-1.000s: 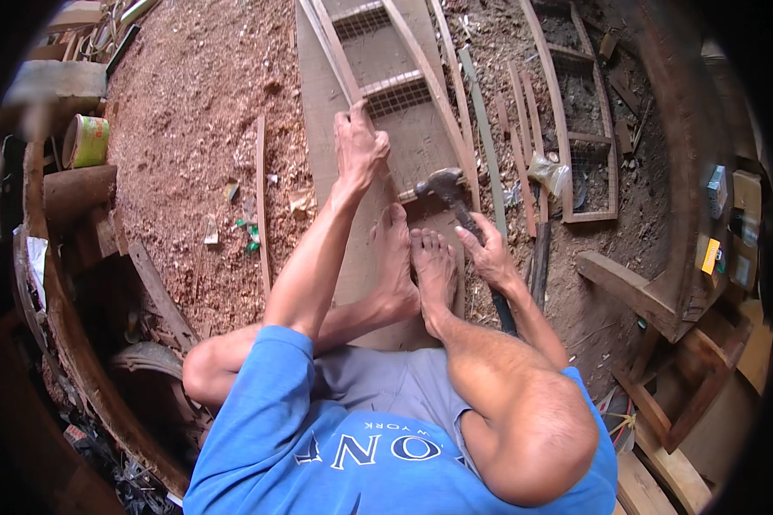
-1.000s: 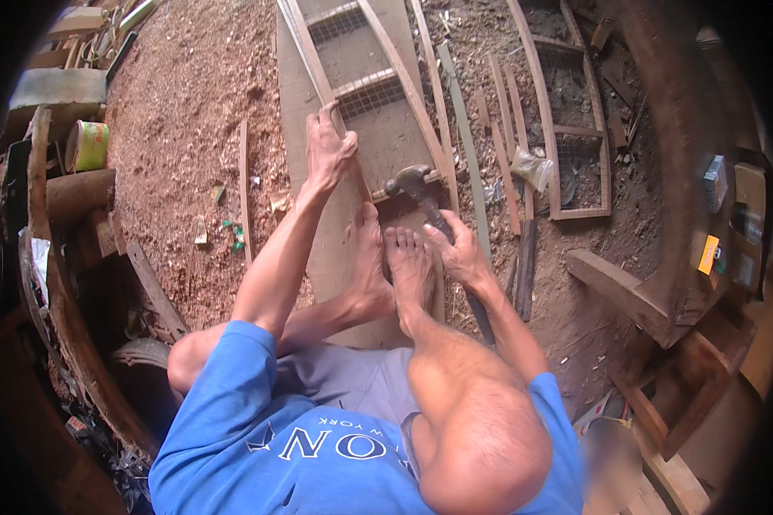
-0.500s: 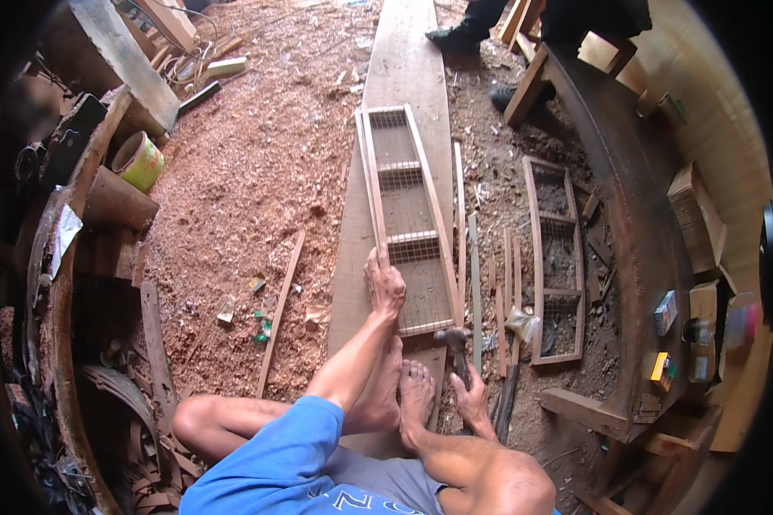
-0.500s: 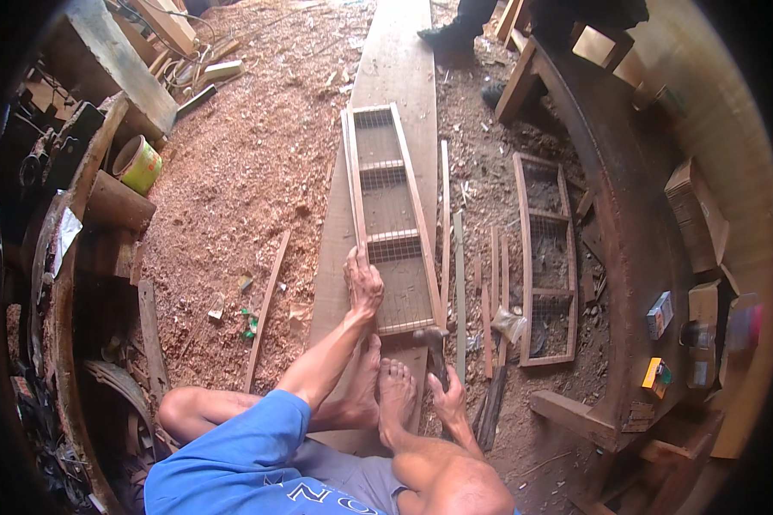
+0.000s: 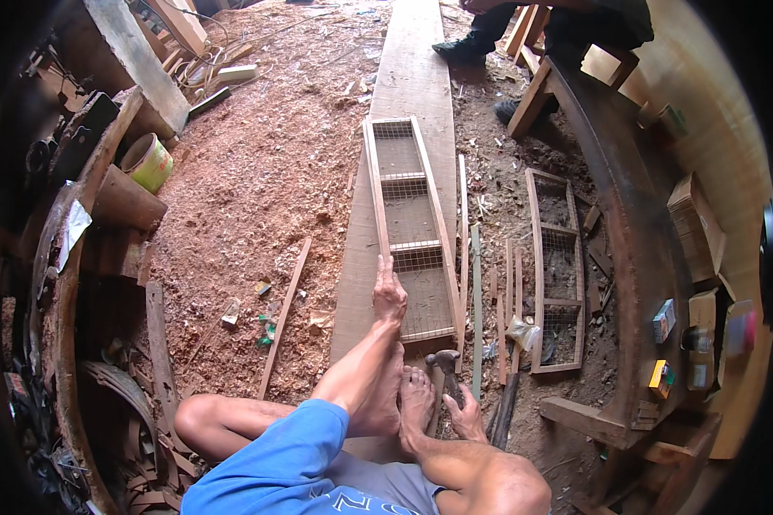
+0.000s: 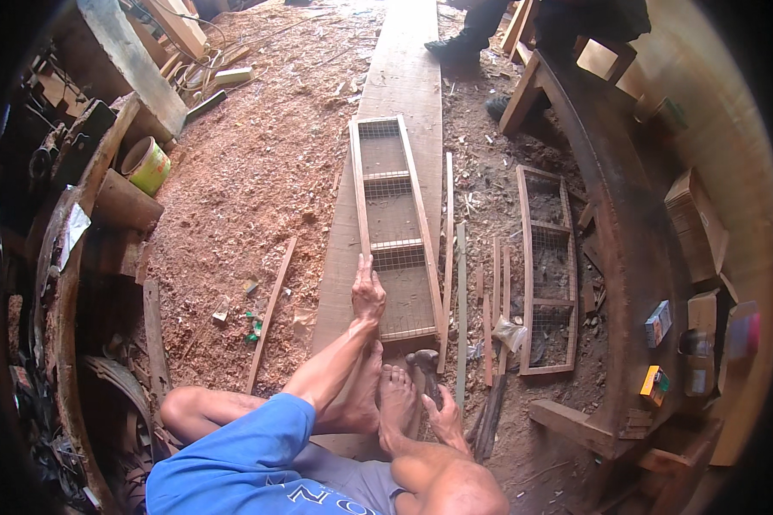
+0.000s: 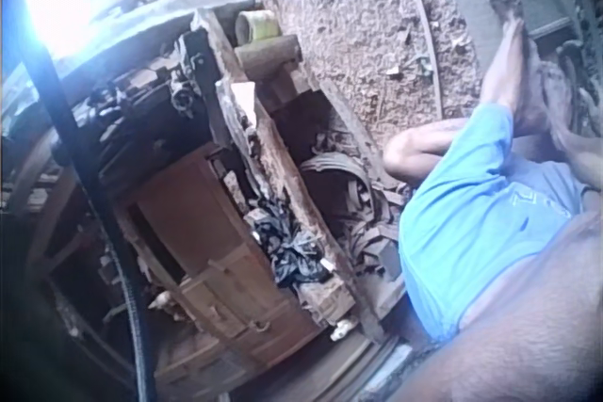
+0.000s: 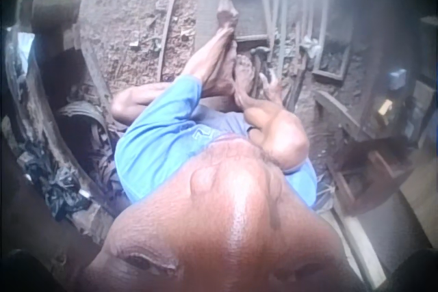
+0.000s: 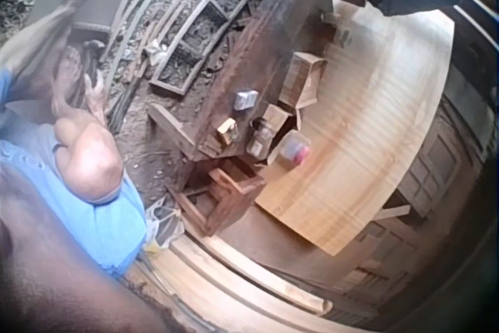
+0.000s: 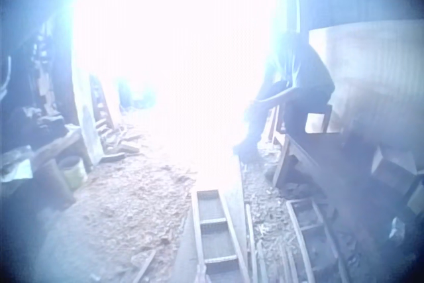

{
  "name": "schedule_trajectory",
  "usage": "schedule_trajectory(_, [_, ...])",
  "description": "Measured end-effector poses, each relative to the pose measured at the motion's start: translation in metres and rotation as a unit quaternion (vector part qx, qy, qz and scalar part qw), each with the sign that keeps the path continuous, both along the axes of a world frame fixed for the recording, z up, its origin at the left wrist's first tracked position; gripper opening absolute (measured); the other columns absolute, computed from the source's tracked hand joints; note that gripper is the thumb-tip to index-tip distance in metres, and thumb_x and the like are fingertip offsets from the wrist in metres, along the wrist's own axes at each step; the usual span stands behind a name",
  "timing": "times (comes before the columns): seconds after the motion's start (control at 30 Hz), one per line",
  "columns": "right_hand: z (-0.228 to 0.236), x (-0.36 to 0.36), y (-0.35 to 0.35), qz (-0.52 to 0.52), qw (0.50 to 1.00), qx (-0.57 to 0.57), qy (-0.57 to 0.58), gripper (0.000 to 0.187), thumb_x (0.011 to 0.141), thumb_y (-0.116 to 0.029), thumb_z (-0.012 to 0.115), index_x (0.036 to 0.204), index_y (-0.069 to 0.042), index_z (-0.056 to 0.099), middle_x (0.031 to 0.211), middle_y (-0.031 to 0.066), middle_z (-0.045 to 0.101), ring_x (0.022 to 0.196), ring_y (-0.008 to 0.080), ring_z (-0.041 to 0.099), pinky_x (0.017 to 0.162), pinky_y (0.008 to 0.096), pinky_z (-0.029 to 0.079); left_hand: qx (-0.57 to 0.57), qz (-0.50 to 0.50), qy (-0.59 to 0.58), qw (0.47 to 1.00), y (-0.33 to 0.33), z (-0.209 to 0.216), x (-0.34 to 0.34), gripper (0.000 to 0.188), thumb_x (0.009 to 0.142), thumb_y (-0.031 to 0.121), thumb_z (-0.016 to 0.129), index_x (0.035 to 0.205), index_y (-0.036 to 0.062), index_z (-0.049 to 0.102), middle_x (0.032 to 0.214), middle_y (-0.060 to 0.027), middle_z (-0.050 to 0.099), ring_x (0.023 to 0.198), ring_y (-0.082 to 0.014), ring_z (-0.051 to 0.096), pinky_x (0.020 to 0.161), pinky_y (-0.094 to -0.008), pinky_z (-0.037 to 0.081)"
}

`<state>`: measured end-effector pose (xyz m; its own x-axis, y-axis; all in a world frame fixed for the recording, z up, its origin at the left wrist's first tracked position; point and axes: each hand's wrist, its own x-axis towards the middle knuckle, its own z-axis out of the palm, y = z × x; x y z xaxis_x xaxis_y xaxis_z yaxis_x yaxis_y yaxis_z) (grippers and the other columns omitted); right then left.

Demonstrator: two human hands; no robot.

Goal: The person sits on the floor and assembles a rectangular wooden frame with wire mesh. They use a hammer to drive nails into the frame, repeatedly adjusting the pieces and checking alignment. The person flips the frame over to work on different sides and continues nailing until the frame appears complete.

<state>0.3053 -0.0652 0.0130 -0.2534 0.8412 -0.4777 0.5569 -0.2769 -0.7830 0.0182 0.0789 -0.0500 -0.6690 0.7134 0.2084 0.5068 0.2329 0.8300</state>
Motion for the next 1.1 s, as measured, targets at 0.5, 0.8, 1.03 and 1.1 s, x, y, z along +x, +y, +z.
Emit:
schedule_trajectory(0.5, [-0.002,-0.013,0.004,0.006,1.000,0.004,0.027,0.050,0.093,-0.034,0.069,0.126,0.001,0.058,0.099,0.0141,0.069,0.089,0.0199,0.064,0.083,0.0346,0.052,0.016,0.012,0.112,0.994,0.001,-0.012,-0.001,0.033,0.097,0.002,0.051,0.129,0.0037,0.058,0.147,-0.0253,0.046,0.120,-0.0444,0.059,0.097,-0.0451,0.054])
schedule_trajectory(0.8, [-0.009,-0.012,0.005,0.006,1.000,0.018,0.022,0.048,0.092,-0.034,0.070,0.124,-0.001,0.059,0.092,0.0128,0.068,0.083,0.0192,0.063,0.077,0.0349,0.052,0.036,0.005,0.041,0.998,0.000,-0.004,0.003,0.022,0.099,0.006,0.051,0.121,0.0038,0.056,0.146,-0.0280,0.046,0.122,-0.0462,0.057,0.098,-0.0473,0.052])
schedule_trajectory(1.03, [-0.005,-0.011,0.008,0.009,1.000,-0.001,-0.005,0.049,0.092,-0.036,0.069,0.124,0.000,0.059,0.094,0.0148,0.069,0.086,0.0212,0.065,0.078,0.0357,0.052,0.060,-0.011,0.058,0.996,0.002,-0.006,0.003,0.018,0.099,0.006,0.051,0.117,0.0037,0.056,0.144,-0.0284,0.048,0.126,-0.0481,0.053,0.110,-0.0511,0.043])
schedule_trajectory(1.1, [-0.005,-0.011,0.008,0.021,0.999,0.034,0.003,0.049,0.093,-0.036,0.068,0.124,0.000,0.059,0.096,0.0155,0.069,0.087,0.0218,0.066,0.079,0.0362,0.052,0.047,-0.025,0.077,0.996,0.003,-0.007,0.001,0.019,0.098,0.004,0.049,0.117,0.0036,0.056,0.144,-0.0284,0.048,0.128,-0.0453,0.052,0.113,-0.0514,0.040])
